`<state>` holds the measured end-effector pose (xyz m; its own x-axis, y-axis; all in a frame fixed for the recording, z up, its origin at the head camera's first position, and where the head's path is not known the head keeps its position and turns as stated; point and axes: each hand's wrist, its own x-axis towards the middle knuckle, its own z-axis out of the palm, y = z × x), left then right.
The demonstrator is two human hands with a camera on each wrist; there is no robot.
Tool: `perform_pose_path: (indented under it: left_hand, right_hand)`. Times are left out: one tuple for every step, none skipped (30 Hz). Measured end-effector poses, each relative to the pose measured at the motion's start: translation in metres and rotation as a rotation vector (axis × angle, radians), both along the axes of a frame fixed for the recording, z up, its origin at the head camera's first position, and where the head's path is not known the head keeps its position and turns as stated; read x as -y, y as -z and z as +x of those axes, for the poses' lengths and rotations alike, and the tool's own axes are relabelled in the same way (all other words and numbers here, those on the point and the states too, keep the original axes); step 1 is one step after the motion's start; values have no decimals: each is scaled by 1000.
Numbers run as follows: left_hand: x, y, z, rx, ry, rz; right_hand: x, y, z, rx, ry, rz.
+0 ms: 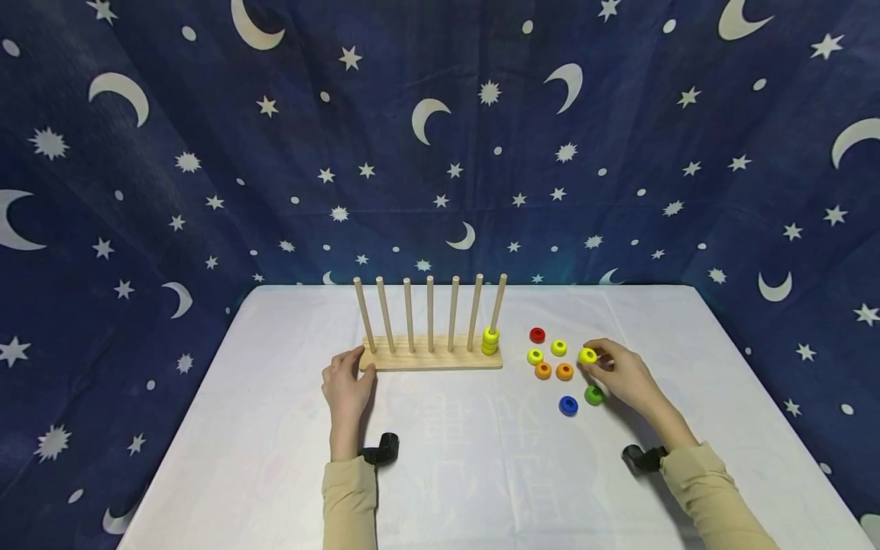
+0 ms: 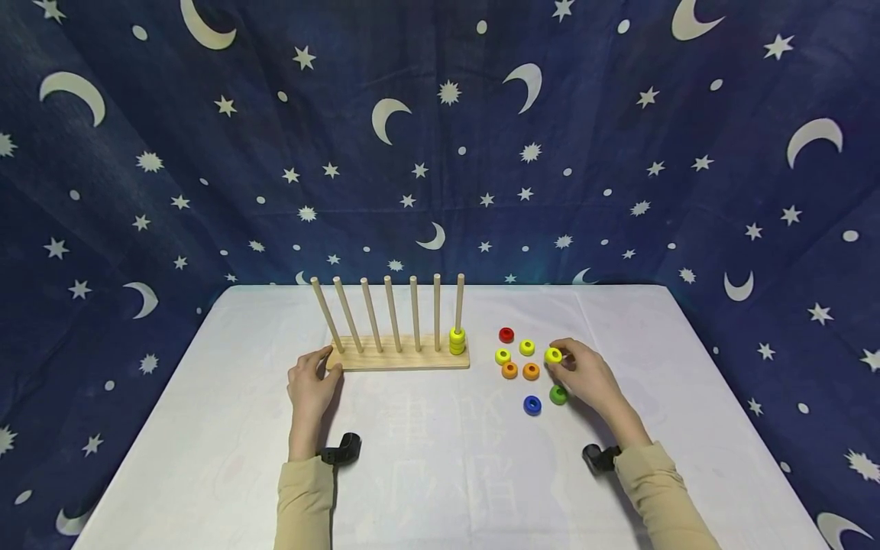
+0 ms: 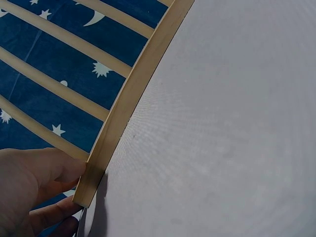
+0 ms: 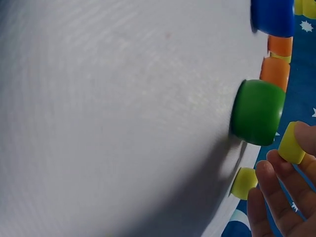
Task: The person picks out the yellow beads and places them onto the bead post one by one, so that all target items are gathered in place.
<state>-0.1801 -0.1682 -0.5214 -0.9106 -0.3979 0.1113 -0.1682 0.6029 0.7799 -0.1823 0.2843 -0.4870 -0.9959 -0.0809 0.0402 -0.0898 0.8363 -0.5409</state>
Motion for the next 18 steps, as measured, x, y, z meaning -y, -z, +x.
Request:
perform_pose_path:
  left_hand:
    - [0, 0, 0, 1, -1, -2]
    - [0, 0, 0, 2, -2, -2]
    - [0, 1, 0, 2, -2, -4]
    - [0, 1, 0, 2, -2, -6]
    - [0, 1, 0, 3, -2, -7]
    - [0, 1, 0, 4, -1, -10]
    - [0, 1, 0, 4, -1, -12]
    - [1, 1, 0, 5, -1, -14]
    - [1, 2, 0, 6, -1, -16]
    - [1, 2, 0, 7, -1, -16]
    - [1, 2, 0, 8, -1, -16]
    - [1, 2, 0, 8, -1, -15]
    - [1, 2, 0, 7, -1, -12]
    - [1, 1, 0, 6, -1, -11]
    - [1, 1, 0, 5, -2, -9]
    - [0, 1, 0, 4, -2, -6]
    - [0, 1, 0, 2, -3, -6]
    - [0, 1, 0, 0, -3, -5]
  right_hand:
    - [0, -1, 1, -2, 3, -2]
    - [1, -1, 1, -2, 5, -4]
    - [1, -2, 2, -3, 7, -8]
    - [2, -2, 2, -5, 8, -12]
    - [2, -3, 3, -9, 10, -15]
    - [2, -3, 3, -14, 11, -19]
    - [2, -4, 4, -20, 12, -25]
    - [3, -4, 5, -28, 13, -28]
    - [3, -5, 5, -35, 14, -31]
    - [4, -6, 6, -43, 15, -33]
    - [4, -6, 6, -51, 16, -36]
    - [4, -7, 7, -57, 18, -38]
    - [5, -8, 7, -63, 18, -42]
    - [6, -9, 8, -70, 19, -44]
    - [6, -9, 8, -76, 19, -48]
    - [7, -10, 8, -82, 19, -52]
    - [8, -11, 9, -89, 19, -55]
    - [8, -12, 9, -95, 21, -59]
